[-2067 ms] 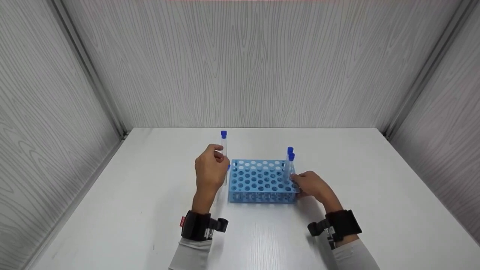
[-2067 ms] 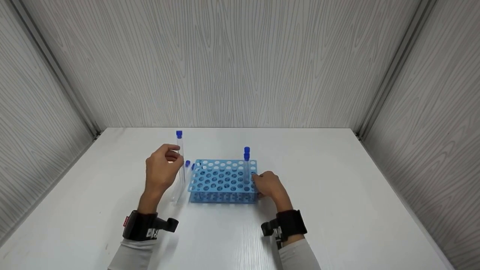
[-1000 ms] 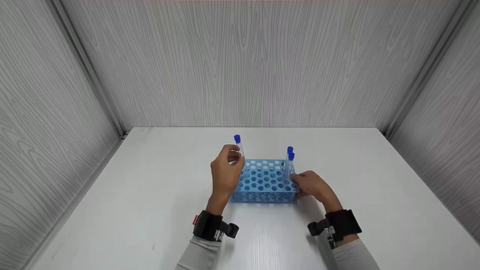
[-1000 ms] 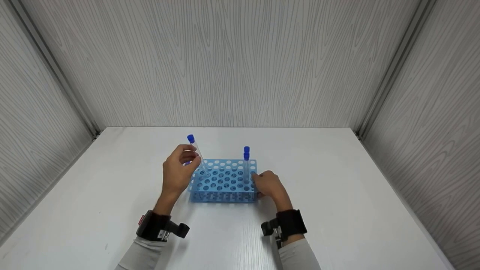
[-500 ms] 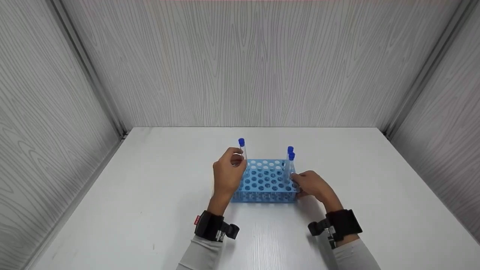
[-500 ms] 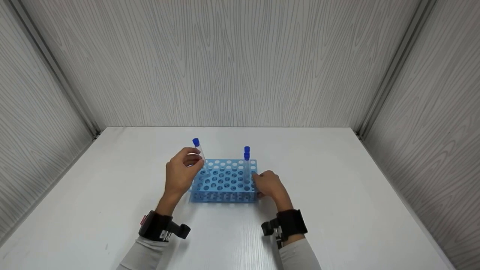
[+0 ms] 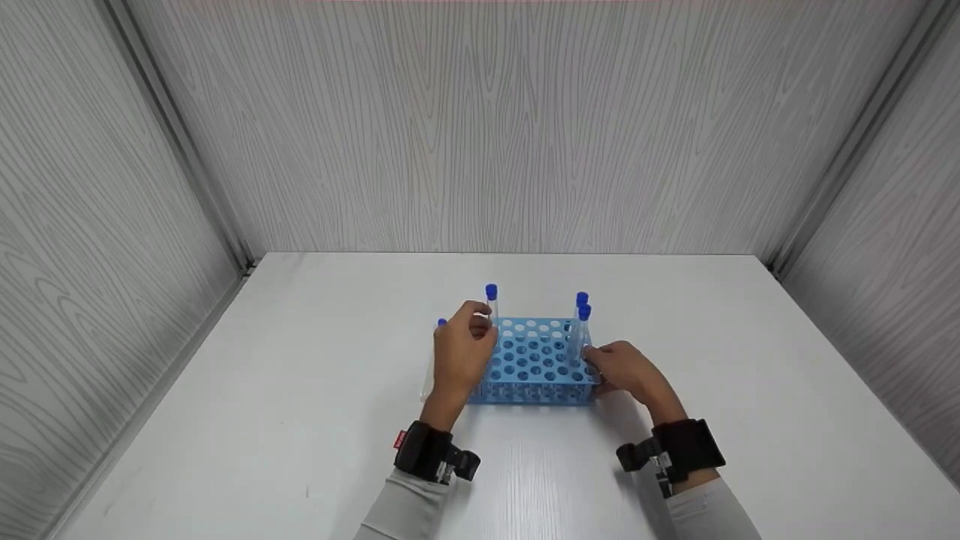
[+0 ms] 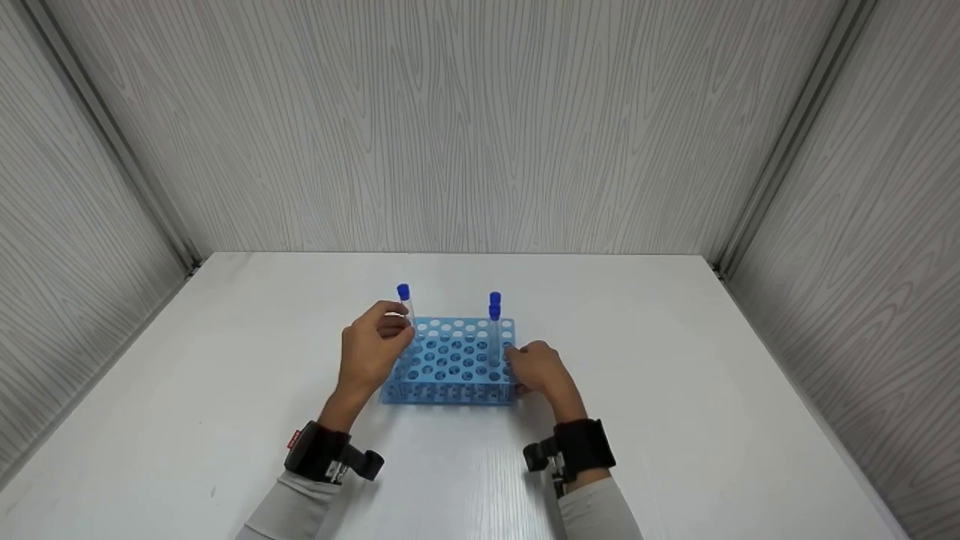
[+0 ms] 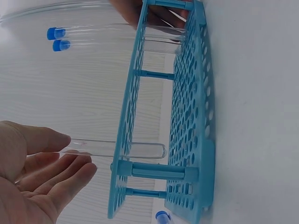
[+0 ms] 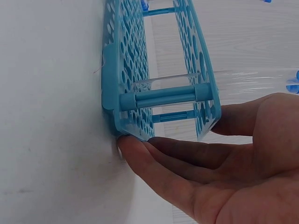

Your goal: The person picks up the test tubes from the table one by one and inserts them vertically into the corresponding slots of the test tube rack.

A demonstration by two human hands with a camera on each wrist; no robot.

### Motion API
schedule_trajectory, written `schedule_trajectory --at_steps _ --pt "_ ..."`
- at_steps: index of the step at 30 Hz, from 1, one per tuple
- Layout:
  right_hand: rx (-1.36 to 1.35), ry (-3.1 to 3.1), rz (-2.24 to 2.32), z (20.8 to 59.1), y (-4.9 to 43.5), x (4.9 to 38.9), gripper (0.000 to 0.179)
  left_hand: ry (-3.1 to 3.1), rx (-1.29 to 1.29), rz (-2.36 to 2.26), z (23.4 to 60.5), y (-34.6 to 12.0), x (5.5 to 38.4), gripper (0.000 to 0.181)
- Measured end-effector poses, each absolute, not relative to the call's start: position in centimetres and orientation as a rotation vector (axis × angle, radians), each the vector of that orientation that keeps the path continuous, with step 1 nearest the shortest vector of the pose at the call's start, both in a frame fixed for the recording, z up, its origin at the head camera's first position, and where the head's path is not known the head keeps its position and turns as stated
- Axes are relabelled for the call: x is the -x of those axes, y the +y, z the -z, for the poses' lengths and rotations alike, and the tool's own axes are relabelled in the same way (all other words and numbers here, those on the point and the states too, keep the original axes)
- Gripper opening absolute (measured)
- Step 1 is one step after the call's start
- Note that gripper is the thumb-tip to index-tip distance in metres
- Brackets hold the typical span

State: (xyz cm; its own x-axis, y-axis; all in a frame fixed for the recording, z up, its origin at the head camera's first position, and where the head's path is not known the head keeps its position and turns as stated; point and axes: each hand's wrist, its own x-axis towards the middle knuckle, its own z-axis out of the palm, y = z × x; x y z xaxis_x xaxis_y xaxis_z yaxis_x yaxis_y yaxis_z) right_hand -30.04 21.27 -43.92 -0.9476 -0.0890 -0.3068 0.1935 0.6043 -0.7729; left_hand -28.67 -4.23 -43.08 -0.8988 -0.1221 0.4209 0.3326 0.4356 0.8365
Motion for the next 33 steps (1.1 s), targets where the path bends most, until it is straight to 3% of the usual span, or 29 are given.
schedule_trajectory --at_steps 33 --pt "-0.092 2.514 1.251 44.05 21.31 30.25 0.056 -2.368 0.207 1.375 43.23 -4.08 28.44 0.021"
